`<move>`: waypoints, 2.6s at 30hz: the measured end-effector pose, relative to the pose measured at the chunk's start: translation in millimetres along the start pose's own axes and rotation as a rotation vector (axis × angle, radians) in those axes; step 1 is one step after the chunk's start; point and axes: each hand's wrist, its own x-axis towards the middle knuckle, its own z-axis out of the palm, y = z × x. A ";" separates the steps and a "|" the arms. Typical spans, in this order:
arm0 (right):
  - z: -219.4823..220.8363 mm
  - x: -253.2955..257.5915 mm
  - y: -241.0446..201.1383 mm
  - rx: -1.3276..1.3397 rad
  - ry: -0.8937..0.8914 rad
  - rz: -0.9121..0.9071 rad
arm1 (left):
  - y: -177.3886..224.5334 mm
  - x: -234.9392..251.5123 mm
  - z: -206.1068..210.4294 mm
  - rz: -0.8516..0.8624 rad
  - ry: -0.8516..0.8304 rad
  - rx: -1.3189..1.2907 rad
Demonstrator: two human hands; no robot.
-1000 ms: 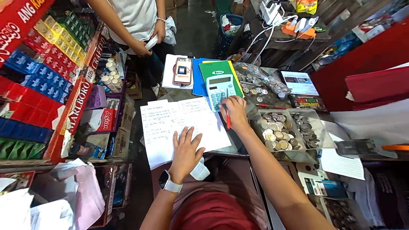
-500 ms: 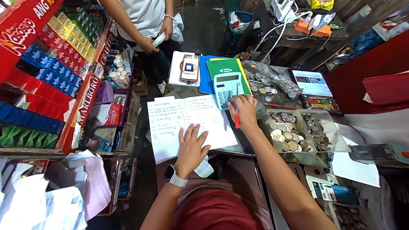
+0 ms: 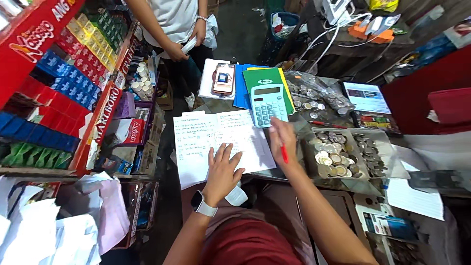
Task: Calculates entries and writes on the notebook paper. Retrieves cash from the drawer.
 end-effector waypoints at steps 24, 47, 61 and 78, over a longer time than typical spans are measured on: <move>63.1 12.6 -27.6 0.127 -0.240 0.048 | -1.5 -0.2 0.4 0.042 0.012 -0.004; 24.7 3.4 1.1 0.016 -0.021 0.007 | -2.0 -0.9 -1.0 0.022 -0.030 0.020; 26.9 -1.0 34.3 -0.091 0.158 -0.103 | 0.3 0.7 -0.6 0.018 -0.028 0.018; 33.2 1.3 29.4 -0.172 0.013 -0.086 | -4.4 -1.6 0.7 0.032 -0.008 0.052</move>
